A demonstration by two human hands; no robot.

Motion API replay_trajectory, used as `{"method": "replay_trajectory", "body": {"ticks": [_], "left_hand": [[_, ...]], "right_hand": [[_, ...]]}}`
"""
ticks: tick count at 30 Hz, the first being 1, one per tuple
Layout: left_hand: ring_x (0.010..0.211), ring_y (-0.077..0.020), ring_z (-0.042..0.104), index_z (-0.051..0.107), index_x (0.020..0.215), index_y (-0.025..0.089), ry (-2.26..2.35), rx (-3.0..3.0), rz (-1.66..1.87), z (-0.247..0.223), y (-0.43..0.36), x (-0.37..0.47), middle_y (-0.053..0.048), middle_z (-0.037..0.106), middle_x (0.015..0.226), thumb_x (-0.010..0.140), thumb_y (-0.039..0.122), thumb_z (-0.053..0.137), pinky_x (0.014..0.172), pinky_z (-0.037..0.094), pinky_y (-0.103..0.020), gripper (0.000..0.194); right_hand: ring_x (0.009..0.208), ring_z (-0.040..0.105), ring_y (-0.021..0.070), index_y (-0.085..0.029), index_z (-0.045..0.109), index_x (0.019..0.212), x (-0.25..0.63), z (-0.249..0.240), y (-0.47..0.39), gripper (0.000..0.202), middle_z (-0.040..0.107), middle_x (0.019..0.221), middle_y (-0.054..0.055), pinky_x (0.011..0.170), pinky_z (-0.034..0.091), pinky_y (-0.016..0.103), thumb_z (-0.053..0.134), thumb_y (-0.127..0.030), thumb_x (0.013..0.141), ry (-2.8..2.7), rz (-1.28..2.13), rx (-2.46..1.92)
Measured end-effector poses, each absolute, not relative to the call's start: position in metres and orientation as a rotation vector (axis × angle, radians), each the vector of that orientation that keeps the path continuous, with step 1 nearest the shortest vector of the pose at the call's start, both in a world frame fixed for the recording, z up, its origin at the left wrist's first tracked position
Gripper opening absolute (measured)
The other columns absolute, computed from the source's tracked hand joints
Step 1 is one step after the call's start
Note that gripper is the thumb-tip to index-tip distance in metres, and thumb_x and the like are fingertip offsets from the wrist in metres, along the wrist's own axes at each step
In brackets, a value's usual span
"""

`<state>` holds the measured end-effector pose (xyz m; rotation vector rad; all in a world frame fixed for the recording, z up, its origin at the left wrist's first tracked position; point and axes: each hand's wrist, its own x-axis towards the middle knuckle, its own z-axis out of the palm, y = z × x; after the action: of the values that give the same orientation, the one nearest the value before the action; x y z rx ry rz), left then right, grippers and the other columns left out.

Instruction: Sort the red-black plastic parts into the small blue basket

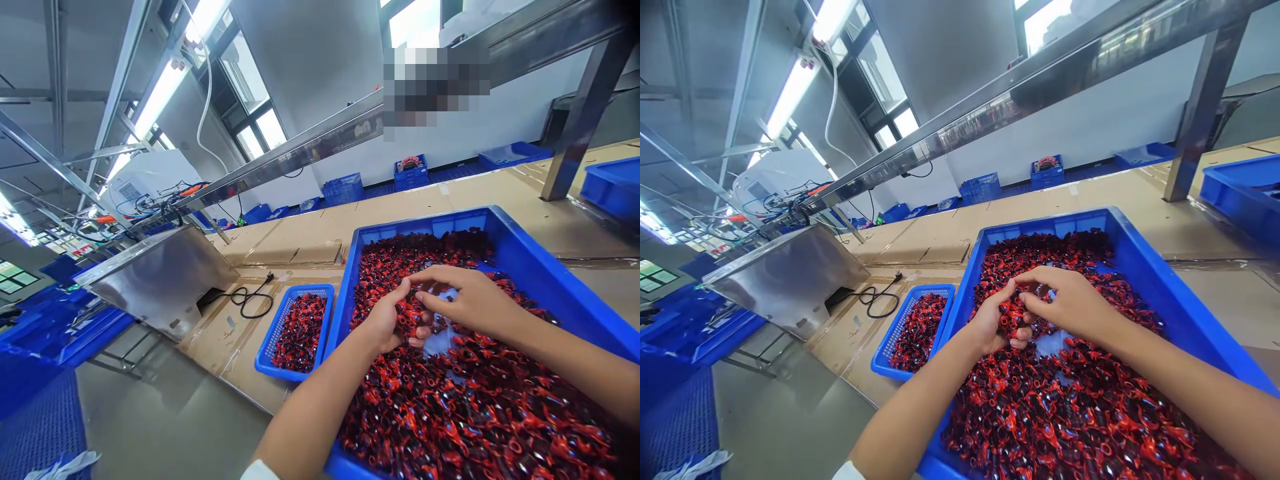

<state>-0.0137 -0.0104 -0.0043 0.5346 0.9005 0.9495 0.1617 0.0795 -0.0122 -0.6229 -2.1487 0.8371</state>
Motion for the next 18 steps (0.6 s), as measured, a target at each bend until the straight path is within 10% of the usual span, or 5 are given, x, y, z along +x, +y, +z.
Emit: {"method": "replay_trajectory", "body": {"ticks": [18], "left_hand": [[0.051,-0.0108,0.045,0.059,0.085,0.018,0.805,0.287,1.194,0.011,-0.019,-0.007,0.003,0.049,0.072,0.088,0.038,0.066,0.045,0.027,-0.024,0.021]], "right_hand": [[0.107,0.078,0.0312,-0.035,0.086,0.115,0.168,0.0,0.06,0.035,0.082,0.116,0.01,0.1,0.064,0.048,0.073,-0.065,0.103,-1.925,0.794,-0.536]]}}
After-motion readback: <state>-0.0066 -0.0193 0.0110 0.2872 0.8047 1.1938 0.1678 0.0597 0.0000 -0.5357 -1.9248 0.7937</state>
